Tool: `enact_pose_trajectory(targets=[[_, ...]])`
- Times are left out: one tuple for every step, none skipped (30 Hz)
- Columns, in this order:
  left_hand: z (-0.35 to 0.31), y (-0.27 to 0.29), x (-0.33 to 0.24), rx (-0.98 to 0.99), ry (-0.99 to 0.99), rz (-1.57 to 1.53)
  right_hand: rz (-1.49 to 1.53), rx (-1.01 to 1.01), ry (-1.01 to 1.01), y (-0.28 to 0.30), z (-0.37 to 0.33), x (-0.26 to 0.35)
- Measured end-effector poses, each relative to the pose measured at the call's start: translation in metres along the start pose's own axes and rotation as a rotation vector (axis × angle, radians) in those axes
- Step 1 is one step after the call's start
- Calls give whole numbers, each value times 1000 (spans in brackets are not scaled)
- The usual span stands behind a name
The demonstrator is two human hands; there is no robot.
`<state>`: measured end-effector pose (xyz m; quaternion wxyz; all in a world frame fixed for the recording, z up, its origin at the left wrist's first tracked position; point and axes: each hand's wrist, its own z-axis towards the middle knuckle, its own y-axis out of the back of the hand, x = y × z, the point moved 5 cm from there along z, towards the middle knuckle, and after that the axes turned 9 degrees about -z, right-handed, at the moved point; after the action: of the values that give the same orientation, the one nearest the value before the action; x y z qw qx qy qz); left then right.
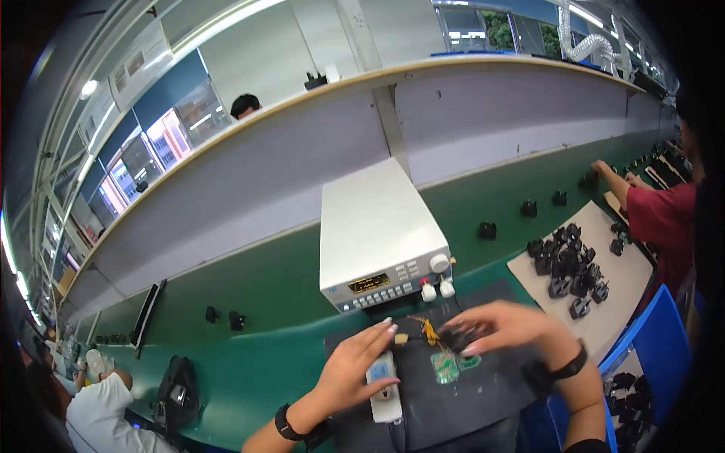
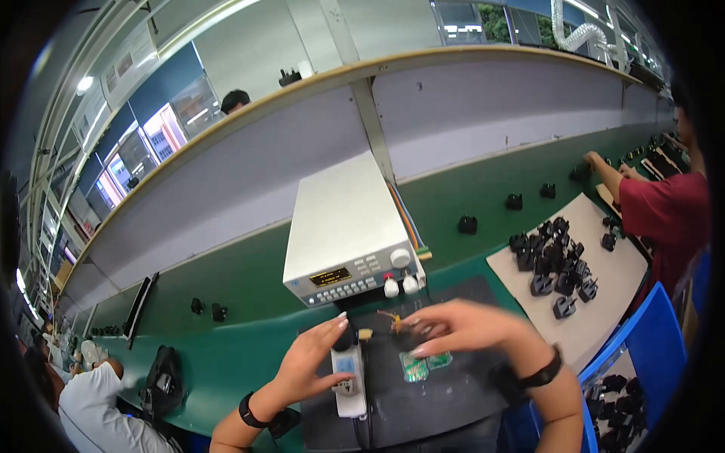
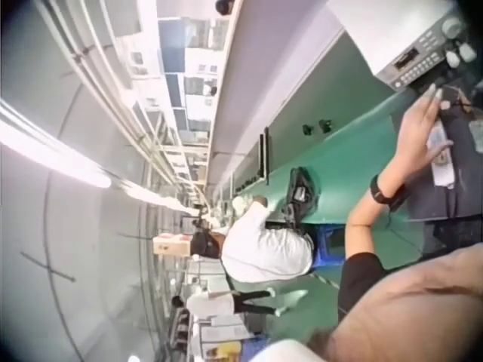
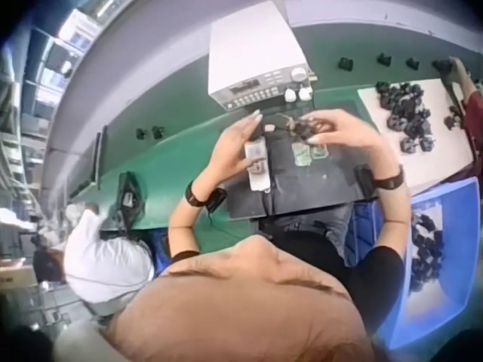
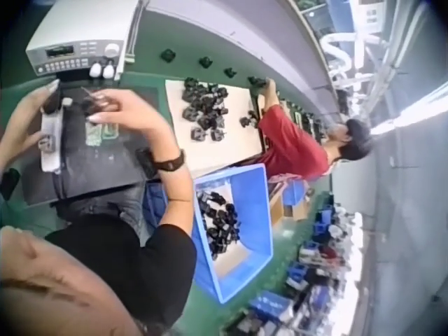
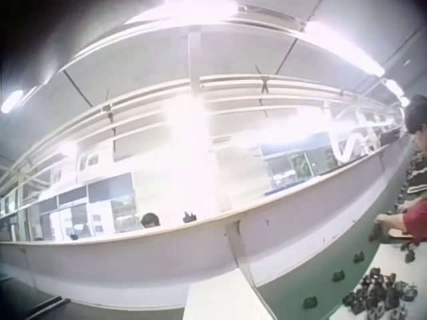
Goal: The person tests power adapters by plugging them into a power strip, connecting a cable, and removing them once the testing device displays a result. The person then places the tested adapters onto the table or into a blue bin.
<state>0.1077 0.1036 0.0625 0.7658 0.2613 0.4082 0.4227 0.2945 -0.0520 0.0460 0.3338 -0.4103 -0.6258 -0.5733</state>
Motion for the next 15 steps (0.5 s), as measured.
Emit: enact_pose_trajectory(targets=[[-2, -2, -6, 10, 17, -15, 351, 34, -17, -36, 11, 0], [-4, -5, -14, 28, 7, -117, 546, 20, -38, -65, 22, 0], [-9, -6, -22, 41, -2, -210, 841, 55, 48, -88, 33, 6], [-16, -3, -16, -15, 8, -186, 976, 106, 134, -103, 40, 5], [-18, -1, -14, -36, 30, -198, 1066, 146, 151, -115, 48, -3], [-19, 3, -12, -57, 50, -208, 1154, 186, 169, -122, 53, -9], [-24, 5, -10, -53, 61, -207, 1163, 193, 167, -126, 58, -14], [-28, 5, -5, -25, 125, -236, 1067, 188, 115, -129, 62, -19], [-32, 4, -1, 3, 186, -265, 968, 180, 64, -131, 64, -22], [-40, 4, 4, 4, 200, -259, 563, 49, -17, -120, 65, -23], [-51, 3, 9, 29, 257, -256, 82, -248, 38, -99, 61, -11], [-56, -1, 10, 61, 301, -268, -407, -554, 80, -80, 49, 2], [-57, -6, 8, 109, 324, -272, -559, -755, 222, -68, 47, 6], [-58, -10, 9, 119, 321, -275, -711, -959, 360, -62, 46, 6], [-60, -14, 10, 127, 284, -259, -823, -956, 374, -62, 52, 1]])
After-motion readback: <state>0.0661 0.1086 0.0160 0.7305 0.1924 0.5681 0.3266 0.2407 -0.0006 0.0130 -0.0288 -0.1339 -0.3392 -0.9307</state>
